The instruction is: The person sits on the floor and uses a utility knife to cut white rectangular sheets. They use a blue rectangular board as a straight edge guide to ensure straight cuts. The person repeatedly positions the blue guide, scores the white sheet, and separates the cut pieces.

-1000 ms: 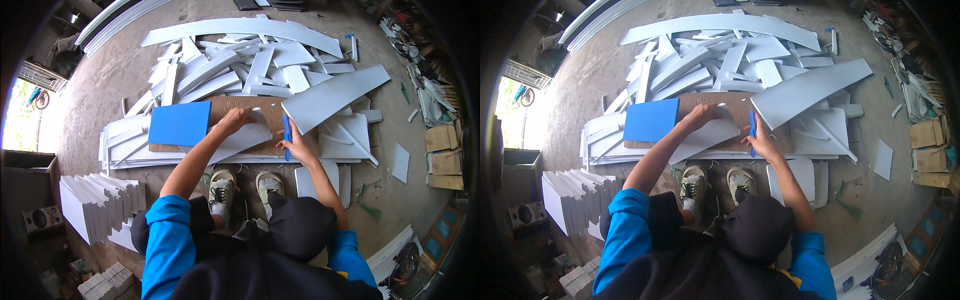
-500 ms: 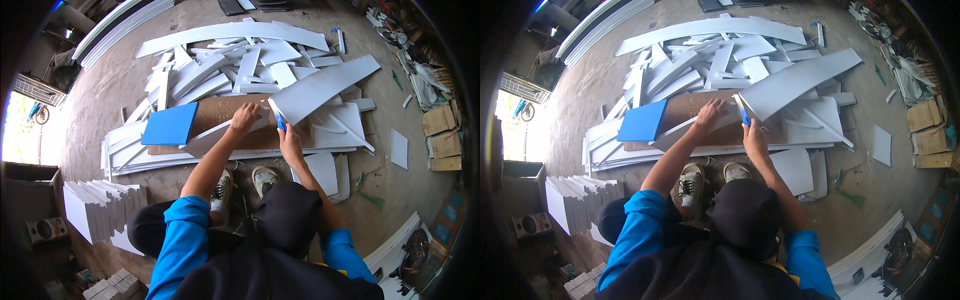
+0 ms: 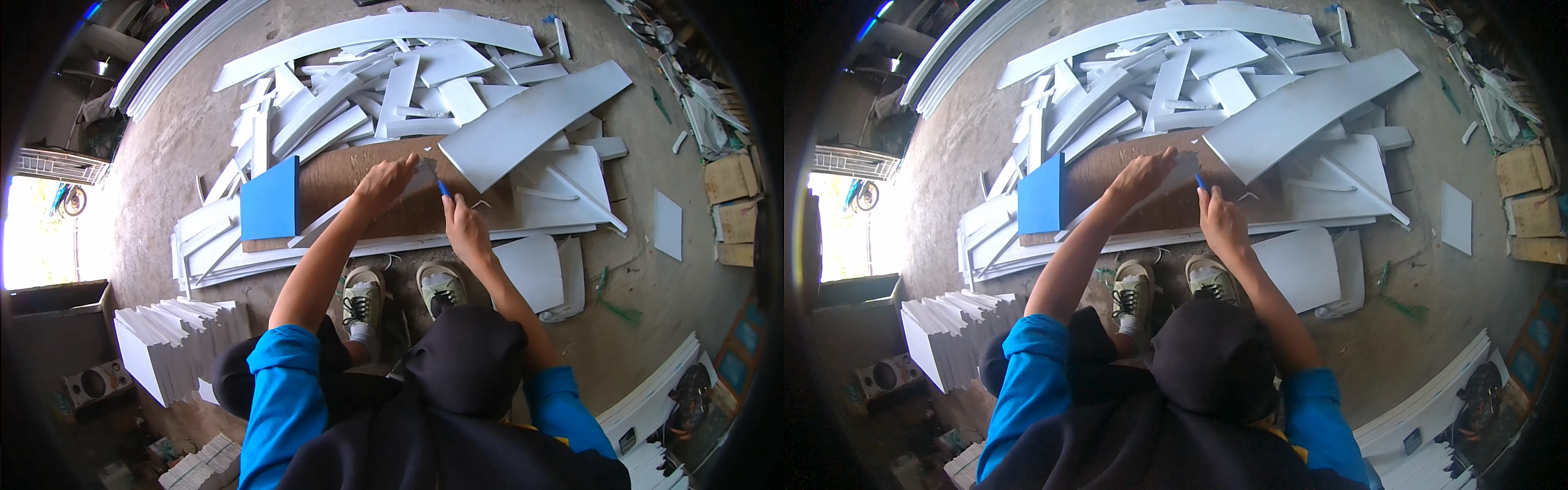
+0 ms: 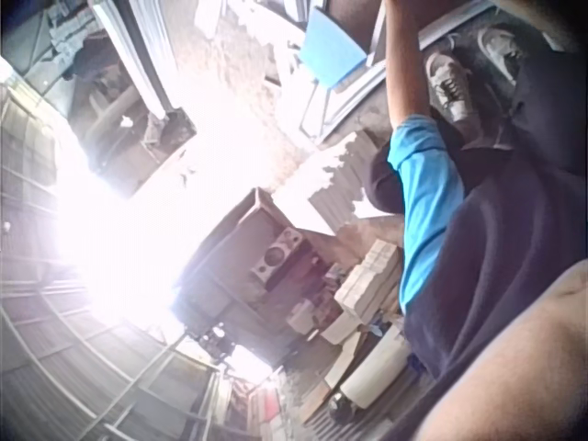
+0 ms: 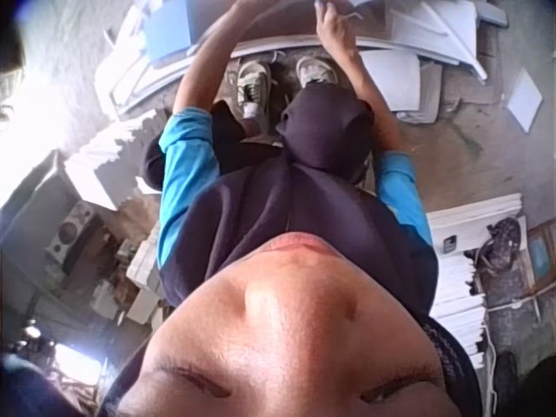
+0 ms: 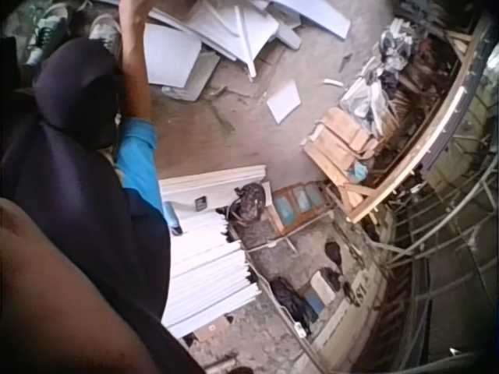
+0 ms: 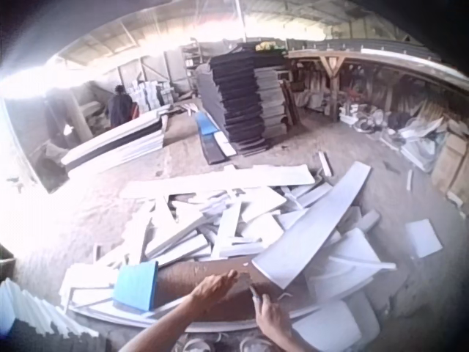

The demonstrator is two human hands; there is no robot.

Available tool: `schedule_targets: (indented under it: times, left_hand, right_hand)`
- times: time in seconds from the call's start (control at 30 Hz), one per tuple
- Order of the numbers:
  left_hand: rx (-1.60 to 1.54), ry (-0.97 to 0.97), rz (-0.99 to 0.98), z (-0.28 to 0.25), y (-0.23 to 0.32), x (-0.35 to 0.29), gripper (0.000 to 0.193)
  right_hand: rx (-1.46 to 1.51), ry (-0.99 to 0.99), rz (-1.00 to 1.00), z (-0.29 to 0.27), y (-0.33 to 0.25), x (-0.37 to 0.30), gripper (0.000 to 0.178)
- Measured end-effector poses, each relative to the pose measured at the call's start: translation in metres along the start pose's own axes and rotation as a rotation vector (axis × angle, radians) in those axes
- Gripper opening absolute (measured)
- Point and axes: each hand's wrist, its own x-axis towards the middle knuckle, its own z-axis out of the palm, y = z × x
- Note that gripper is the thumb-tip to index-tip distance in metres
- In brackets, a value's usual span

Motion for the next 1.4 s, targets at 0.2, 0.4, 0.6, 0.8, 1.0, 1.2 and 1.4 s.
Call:
schedule_targets:
  times: [0.2,0.4,0.6,0.8,1.0,1.2,1.4]
  left_hand:
    - [0.051,0.187,0.002,0.016,0.002,-0.003,0.025]
    - [0.028,0.146,-0.129,0.008,0.01,0.002,0.025]
    - [-0.037,0.147,-0.231,0.003,0.015,0.002,0.022]
    - [-0.086,0.108,-0.276,0.0,0.015,0.004,0.023]
    - [-0.102,0.115,-0.245,0.005,0.01,0.003,0.023]
    - [-0.075,0.14,-0.257,0.004,0.014,0.003,0.022]
    - [-0.072,0.165,-0.246,0.003,0.017,0.004,0.021]
  right_hand:
    - [-0.055,0.09,-0.045,0.006,-0.003,0.007,0.033]
    - [-0.155,0.008,-0.003,0.002,-0.006,0.008,0.032]
    - [-0.196,0.02,-0.013,0.004,-0.007,0.007,0.032]
    - [-0.166,0.032,-0.016,0.002,-0.007,0.007,0.033]
    - [-0.2,0.015,-0.005,0.003,-0.007,0.01,0.035]
    - [-0.235,0.019,0.003,0.004,-0.008,0.012,0.035]
    - [-0.242,-0.008,0.017,0.0,-0.01,0.013,0.036]
